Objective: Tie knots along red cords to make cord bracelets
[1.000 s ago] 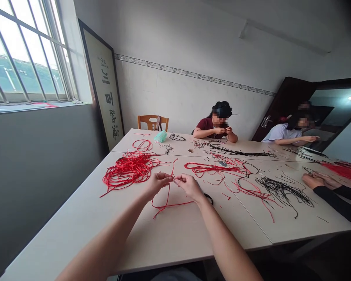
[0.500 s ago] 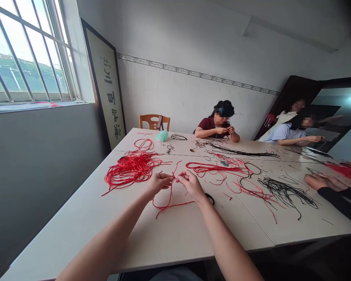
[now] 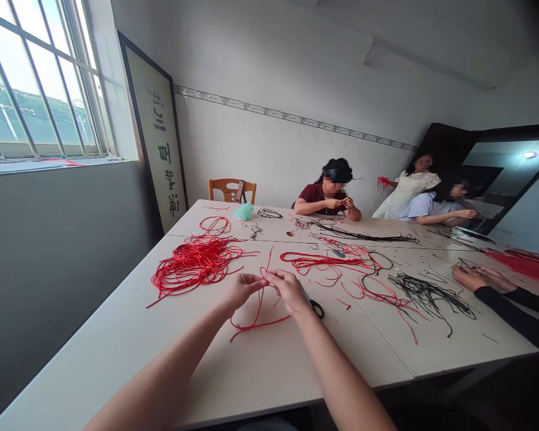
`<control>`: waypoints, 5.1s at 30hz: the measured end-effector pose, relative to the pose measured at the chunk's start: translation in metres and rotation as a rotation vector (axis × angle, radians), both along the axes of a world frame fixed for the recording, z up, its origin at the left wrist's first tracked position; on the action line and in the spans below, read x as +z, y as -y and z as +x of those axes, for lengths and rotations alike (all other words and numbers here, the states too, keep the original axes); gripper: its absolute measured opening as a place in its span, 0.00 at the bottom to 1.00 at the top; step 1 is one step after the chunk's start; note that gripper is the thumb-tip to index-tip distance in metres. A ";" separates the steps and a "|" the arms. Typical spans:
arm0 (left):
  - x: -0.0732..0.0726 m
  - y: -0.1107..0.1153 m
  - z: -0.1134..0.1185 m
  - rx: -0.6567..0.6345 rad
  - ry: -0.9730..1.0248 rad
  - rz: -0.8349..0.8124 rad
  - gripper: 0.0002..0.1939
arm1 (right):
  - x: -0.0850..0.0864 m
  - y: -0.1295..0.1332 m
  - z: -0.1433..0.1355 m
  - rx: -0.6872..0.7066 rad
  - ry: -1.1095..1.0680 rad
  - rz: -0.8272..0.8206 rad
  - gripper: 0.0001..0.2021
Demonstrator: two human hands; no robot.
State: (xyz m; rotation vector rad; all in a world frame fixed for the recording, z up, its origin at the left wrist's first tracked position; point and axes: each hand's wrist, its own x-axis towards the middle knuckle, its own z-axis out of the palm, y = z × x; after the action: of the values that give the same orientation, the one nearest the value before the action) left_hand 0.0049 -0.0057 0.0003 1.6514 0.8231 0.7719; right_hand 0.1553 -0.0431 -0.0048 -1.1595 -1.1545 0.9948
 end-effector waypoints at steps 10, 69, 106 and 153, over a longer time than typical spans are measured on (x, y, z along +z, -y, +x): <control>0.003 -0.004 -0.004 -0.037 0.096 0.072 0.22 | 0.008 0.006 0.008 0.174 -0.236 -0.108 0.10; -0.005 -0.012 -0.008 0.027 -0.065 -0.004 0.17 | -0.004 0.003 -0.001 -0.110 0.507 0.157 0.11; 0.000 -0.022 -0.013 0.270 0.494 -0.355 0.18 | -0.001 0.006 -0.022 0.429 -0.025 -0.219 0.13; -0.003 -0.026 -0.018 -0.021 0.356 -0.324 0.14 | -0.012 0.002 -0.015 0.028 0.508 0.122 0.11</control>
State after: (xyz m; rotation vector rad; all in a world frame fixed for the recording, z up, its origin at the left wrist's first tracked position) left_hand -0.0133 0.0201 -0.0025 1.1900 0.6362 0.8389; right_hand 0.1407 -0.0453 -0.0171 -1.3406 -1.6105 0.6511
